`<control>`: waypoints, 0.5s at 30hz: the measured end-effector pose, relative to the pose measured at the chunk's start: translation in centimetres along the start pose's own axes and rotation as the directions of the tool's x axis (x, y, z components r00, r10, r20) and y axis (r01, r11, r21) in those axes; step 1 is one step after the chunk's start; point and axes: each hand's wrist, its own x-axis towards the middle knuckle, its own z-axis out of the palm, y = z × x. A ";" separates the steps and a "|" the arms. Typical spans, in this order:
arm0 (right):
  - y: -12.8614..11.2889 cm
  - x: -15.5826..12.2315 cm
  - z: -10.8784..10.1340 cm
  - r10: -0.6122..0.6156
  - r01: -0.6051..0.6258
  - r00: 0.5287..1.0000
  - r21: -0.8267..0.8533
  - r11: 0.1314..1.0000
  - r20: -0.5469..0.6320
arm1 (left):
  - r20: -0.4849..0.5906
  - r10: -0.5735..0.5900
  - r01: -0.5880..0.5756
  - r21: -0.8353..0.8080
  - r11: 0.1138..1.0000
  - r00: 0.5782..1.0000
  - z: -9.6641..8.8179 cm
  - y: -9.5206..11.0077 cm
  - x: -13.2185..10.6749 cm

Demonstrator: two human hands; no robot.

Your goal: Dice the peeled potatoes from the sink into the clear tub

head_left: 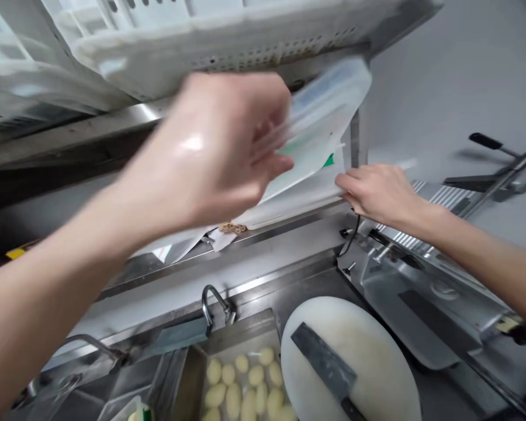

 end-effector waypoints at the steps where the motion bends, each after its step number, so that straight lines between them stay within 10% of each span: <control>1: -0.2 0.2 -0.7 -0.002 0.002 1.000 0.008 1.000 -0.001 | 0.087 0.087 -0.085 -0.023 0.996 0.992 0.6 1.6 1.9; 6: -3.3 -2.5 -4.9 -0.065 0.065 0.998 0.013 0.998 -0.015 | 0.247 0.291 -0.260 -0.149 0.954 0.924 3.7 4.8 7.3; 15: -9.5 -18.1 -11.1 -0.084 0.136 0.967 0.210 0.968 -0.239 | 0.242 0.306 -0.278 -0.143 0.950 0.921 8.9 9.4 8.3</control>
